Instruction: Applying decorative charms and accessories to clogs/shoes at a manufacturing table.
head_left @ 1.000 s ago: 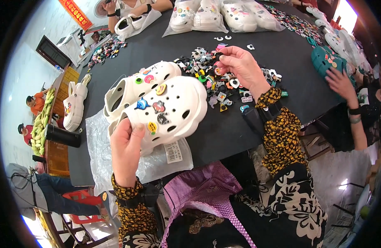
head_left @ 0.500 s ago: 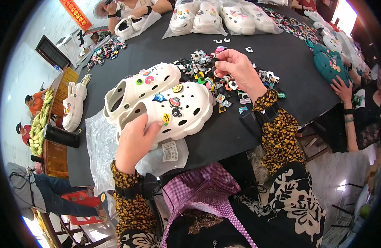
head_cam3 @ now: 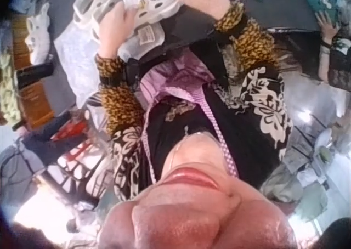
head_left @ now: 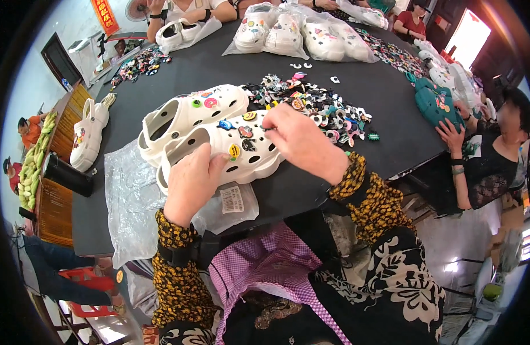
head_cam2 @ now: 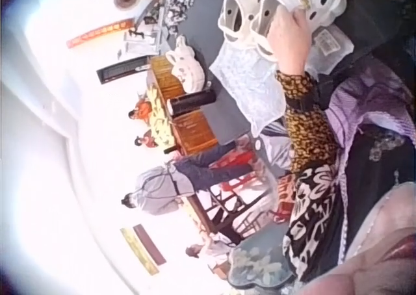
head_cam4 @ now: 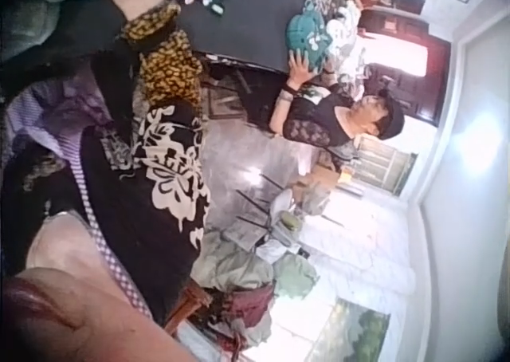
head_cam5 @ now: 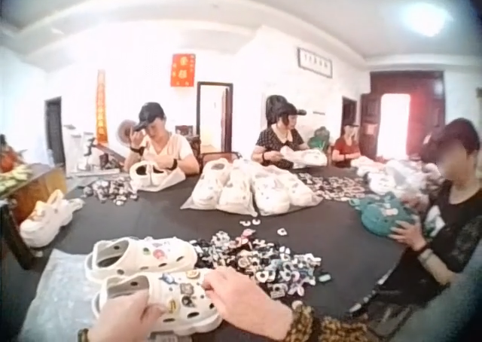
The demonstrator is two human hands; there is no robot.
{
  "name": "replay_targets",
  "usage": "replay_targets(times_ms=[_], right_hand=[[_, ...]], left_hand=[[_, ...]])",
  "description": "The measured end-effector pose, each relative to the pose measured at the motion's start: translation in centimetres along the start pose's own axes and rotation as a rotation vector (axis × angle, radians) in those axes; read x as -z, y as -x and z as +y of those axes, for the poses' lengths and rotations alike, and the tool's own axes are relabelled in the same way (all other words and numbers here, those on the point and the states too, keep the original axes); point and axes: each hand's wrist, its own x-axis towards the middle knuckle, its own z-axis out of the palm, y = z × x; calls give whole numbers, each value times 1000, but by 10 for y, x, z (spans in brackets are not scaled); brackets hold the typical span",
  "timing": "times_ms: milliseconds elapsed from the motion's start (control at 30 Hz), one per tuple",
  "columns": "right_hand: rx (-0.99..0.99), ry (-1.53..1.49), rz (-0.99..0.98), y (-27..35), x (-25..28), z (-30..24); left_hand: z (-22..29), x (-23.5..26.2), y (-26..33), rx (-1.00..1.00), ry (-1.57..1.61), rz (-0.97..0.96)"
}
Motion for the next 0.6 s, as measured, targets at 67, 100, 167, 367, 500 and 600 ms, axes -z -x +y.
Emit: replay_targets(times_ms=[67, 100, 167, 367, 500, 600], right_hand=[[9, 59, -13, 5, -5, 0], [16, 39, 20, 6, -7, 0], [22, 24, 49, 8, -8, 1], [-28, -55, 8, 6, -6, 9], [-37, -51, 5, 5, -6, 11], [-33, -52, -13, 5, -10, 11]], left_hand=[[-2, -4, -3, -44, -5, 17], [-3, -4, -3, -42, 3, 18], [-2, -4, -3, -46, -8, 0], [-9, -9, -5, -83, -35, 22], [-9, -11, -7, -73, -26, 16], [-11, -13, -8, -70, -19, 21]])
